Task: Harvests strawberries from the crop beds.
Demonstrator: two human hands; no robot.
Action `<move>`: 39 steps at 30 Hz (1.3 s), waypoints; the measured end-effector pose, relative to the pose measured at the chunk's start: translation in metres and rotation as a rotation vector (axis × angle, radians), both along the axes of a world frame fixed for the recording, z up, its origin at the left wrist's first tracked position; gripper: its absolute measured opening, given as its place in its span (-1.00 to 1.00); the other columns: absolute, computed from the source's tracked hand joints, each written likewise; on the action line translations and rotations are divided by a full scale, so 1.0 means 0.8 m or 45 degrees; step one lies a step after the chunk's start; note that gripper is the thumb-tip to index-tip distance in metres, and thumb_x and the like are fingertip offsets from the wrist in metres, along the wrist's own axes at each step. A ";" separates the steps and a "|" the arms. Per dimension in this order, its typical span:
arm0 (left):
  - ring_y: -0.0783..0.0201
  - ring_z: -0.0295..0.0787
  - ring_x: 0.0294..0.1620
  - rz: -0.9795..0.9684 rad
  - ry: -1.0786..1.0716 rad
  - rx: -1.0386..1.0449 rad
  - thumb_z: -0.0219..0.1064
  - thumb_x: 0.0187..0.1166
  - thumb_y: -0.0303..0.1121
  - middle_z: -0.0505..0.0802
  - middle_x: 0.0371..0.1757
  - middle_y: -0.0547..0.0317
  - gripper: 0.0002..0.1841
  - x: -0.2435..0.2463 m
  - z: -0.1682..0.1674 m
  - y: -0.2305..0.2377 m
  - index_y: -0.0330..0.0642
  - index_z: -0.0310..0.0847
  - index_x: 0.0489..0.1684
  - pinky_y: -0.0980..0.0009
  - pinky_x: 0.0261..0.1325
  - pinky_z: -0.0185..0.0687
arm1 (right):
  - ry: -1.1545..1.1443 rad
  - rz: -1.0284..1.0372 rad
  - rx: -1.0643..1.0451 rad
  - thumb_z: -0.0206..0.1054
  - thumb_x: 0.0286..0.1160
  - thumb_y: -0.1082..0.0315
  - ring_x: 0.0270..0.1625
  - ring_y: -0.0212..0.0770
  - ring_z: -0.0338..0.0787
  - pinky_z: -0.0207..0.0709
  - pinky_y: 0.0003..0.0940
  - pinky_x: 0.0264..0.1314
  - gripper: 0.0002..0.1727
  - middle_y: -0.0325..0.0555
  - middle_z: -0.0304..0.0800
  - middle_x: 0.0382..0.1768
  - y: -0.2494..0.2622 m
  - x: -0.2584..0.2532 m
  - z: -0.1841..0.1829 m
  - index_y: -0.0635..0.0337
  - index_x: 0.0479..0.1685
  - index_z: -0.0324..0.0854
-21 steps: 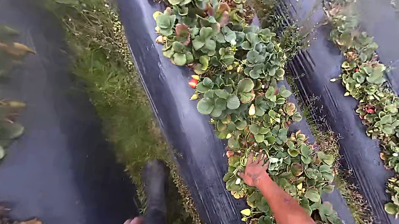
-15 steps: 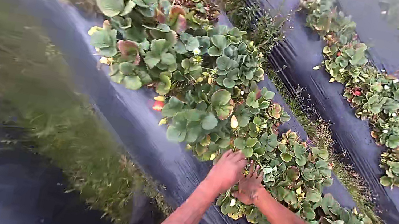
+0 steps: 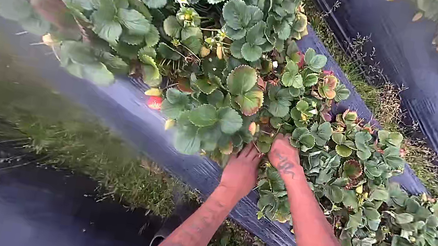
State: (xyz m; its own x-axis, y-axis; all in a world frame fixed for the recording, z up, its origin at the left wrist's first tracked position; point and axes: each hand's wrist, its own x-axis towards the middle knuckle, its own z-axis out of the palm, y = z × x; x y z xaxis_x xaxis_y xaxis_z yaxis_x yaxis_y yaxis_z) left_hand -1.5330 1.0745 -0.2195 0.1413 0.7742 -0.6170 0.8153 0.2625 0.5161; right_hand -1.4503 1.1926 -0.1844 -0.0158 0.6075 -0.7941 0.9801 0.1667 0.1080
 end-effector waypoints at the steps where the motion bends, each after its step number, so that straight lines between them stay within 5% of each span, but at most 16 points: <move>1: 0.11 -0.10 0.94 -0.002 0.015 -0.012 0.14 0.71 -0.22 0.26 0.89 0.28 -0.45 -0.001 0.000 0.003 0.06 0.42 0.74 -0.16 0.79 0.11 | -0.021 -0.030 -0.009 0.32 0.55 0.33 0.33 0.41 0.73 0.66 0.35 0.20 -0.40 0.44 0.35 0.62 0.002 0.000 -0.006 0.33 0.58 0.36; 3: 0.13 -0.10 0.95 -0.012 0.026 -0.015 0.10 0.73 -0.20 0.23 0.91 0.28 -0.46 -0.005 -0.002 0.003 0.06 0.40 0.75 -0.12 0.80 0.10 | 0.004 -0.019 -0.054 0.28 0.64 0.22 0.30 0.41 0.75 0.65 0.35 0.22 -0.41 0.43 0.36 0.62 0.008 0.009 -0.005 0.29 0.60 0.34; 6: 0.18 -0.14 0.96 0.015 0.028 0.061 0.10 0.74 -0.22 0.11 0.95 0.38 -0.43 -0.002 -0.006 -0.005 0.07 0.33 0.80 -0.10 0.79 0.12 | 0.151 -0.037 -0.048 0.37 0.55 0.09 0.28 0.29 0.77 0.61 0.29 0.31 -0.44 0.32 0.70 0.28 0.013 0.044 0.008 0.32 0.39 0.51; 8: 0.22 -0.21 0.97 0.032 0.035 0.071 0.09 0.75 -0.22 -0.01 0.97 0.50 -0.35 0.001 -0.006 -0.006 0.17 0.12 0.91 -0.13 0.76 0.14 | 0.443 -0.415 0.106 0.43 0.49 0.13 0.16 0.09 0.84 0.67 0.15 0.27 -0.54 0.17 0.84 0.08 0.005 0.073 0.016 0.25 0.25 0.67; 10: 0.24 -0.25 0.97 0.027 0.018 0.002 0.05 0.77 -0.23 -0.07 0.97 0.54 -0.33 0.002 -0.001 -0.003 0.21 0.02 0.94 -0.17 0.75 0.11 | 0.766 -1.057 0.214 0.28 0.67 0.26 -0.30 -0.11 0.87 0.79 -0.14 -0.19 -0.70 0.06 0.87 -0.20 -0.024 0.103 0.016 0.25 0.19 0.68; 12: 0.23 -0.29 0.97 0.018 0.006 -0.041 0.00 0.80 -0.22 -0.10 0.98 0.53 -0.34 0.000 0.001 0.003 0.19 -0.03 0.95 -0.20 0.77 0.05 | 0.960 -1.624 0.241 0.01 0.83 0.25 -0.59 -0.21 0.69 0.60 -0.33 -0.57 -0.65 0.02 0.83 -0.33 -0.043 0.119 0.005 0.24 0.13 0.68; 15: 0.22 -0.26 0.97 0.014 0.004 -0.024 0.02 0.81 -0.23 -0.09 0.97 0.55 -0.34 -0.001 -0.002 0.000 0.19 -0.04 0.95 -0.22 0.75 0.08 | 0.989 -1.961 0.150 -0.09 0.80 0.21 -0.77 -0.33 0.42 0.28 -0.48 -0.79 -0.62 -0.04 0.70 -0.49 -0.063 0.135 -0.011 0.23 -0.04 0.63; 18: 0.23 -0.25 0.97 0.013 0.022 0.048 0.05 0.77 -0.25 -0.07 0.97 0.58 -0.33 0.000 -0.009 -0.003 0.20 0.02 0.94 -0.20 0.78 0.04 | 1.045 -1.640 0.107 0.04 0.86 0.14 -0.70 -0.29 0.54 0.47 -0.41 -0.72 -0.71 -0.11 0.67 -0.50 -0.065 0.131 0.013 0.10 0.07 0.60; 20: 0.22 -0.23 0.97 0.007 0.057 0.085 0.10 0.74 -0.24 -0.01 0.96 0.53 -0.34 0.004 -0.010 -0.007 0.18 0.12 0.91 -0.20 0.80 -0.02 | 1.031 -1.217 0.212 0.12 0.80 0.24 -0.52 -0.18 0.76 0.73 -0.23 -0.51 -0.72 -0.06 0.81 -0.23 -0.070 0.121 0.059 0.04 0.28 0.65; 23: 0.13 -0.24 0.97 0.034 0.086 0.109 0.21 0.69 -0.24 0.07 0.96 0.38 -0.32 0.009 -0.007 -0.018 0.13 0.18 0.88 -0.29 0.83 -0.20 | 1.178 -0.597 0.525 0.12 0.49 0.49 -0.25 -0.27 0.81 0.78 -0.24 -0.24 -0.67 -0.11 0.78 0.07 -0.064 0.067 0.118 0.14 0.11 0.73; 25: 0.06 -0.19 0.97 0.054 0.058 0.103 0.38 0.57 -0.26 0.19 0.93 0.28 -0.28 0.013 0.002 -0.023 0.07 0.29 0.83 -0.32 0.84 -0.30 | 1.056 -0.307 0.448 0.19 0.58 0.36 -0.07 -0.13 0.85 0.77 -0.06 -0.02 -0.67 -0.04 0.84 0.05 -0.046 0.023 0.116 0.10 0.23 0.72; 28: -0.01 0.24 0.81 -0.014 0.111 -0.104 0.38 0.57 -0.17 0.57 0.68 0.12 -0.49 0.007 0.020 -0.011 -0.04 0.63 0.52 -0.20 0.82 0.01 | 0.646 -0.068 0.015 0.31 0.66 -0.04 0.22 0.18 0.83 0.66 0.28 0.21 -0.44 0.13 0.80 0.22 -0.012 -0.033 0.040 -0.01 0.56 0.50; 31: 0.00 0.28 0.79 -0.112 0.174 -0.205 0.29 0.63 -0.13 0.61 0.64 0.06 -0.52 -0.010 0.029 -0.001 -0.05 0.63 0.50 -0.15 0.82 0.03 | 0.762 -0.198 -0.155 0.35 0.63 -0.02 0.14 0.21 0.85 0.68 0.29 0.17 -0.43 0.22 0.82 0.09 -0.013 -0.041 -0.007 0.13 0.48 0.49; 33: -0.05 0.37 0.73 -0.136 0.197 -0.218 0.28 0.64 -0.11 0.65 0.58 -0.04 -0.54 -0.008 0.031 0.000 -0.12 0.68 0.42 -0.17 0.79 0.08 | 1.012 -0.551 -0.270 0.24 0.74 -0.01 -0.31 0.03 0.80 0.71 0.03 -0.25 -0.55 0.14 0.76 -0.26 -0.032 -0.008 0.000 0.18 0.30 0.57; 35: -0.13 0.52 0.62 -0.108 0.189 -0.116 0.36 0.57 -0.08 0.72 0.48 -0.13 -0.53 -0.004 0.027 -0.003 -0.17 0.70 0.34 -0.24 0.69 0.24 | 1.437 -0.991 -0.530 0.03 0.88 0.02 -0.76 -0.30 0.44 0.42 -0.41 -0.72 -0.61 -0.15 0.43 -0.67 -0.061 0.037 0.014 0.18 0.10 0.52; 39: -0.06 -0.24 0.97 -0.137 0.108 0.074 0.45 0.51 -0.25 0.07 0.96 0.11 -0.13 -0.015 0.014 0.002 -0.02 0.10 0.91 -0.37 0.78 -0.05 | 2.013 -1.141 -1.028 0.19 0.67 0.08 -0.68 -0.41 0.61 0.53 -0.51 -0.69 -0.68 -0.19 0.77 -0.38 -0.126 0.147 0.108 0.09 0.13 0.56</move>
State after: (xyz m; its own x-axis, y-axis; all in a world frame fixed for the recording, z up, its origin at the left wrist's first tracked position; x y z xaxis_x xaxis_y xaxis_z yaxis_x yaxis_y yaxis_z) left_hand -1.5451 1.0758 -0.2082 0.1744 0.7922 -0.5848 0.8785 0.1431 0.4558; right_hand -1.3325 1.0921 -0.0981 -0.8040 0.4120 -0.4288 -0.0710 -0.7824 -0.6187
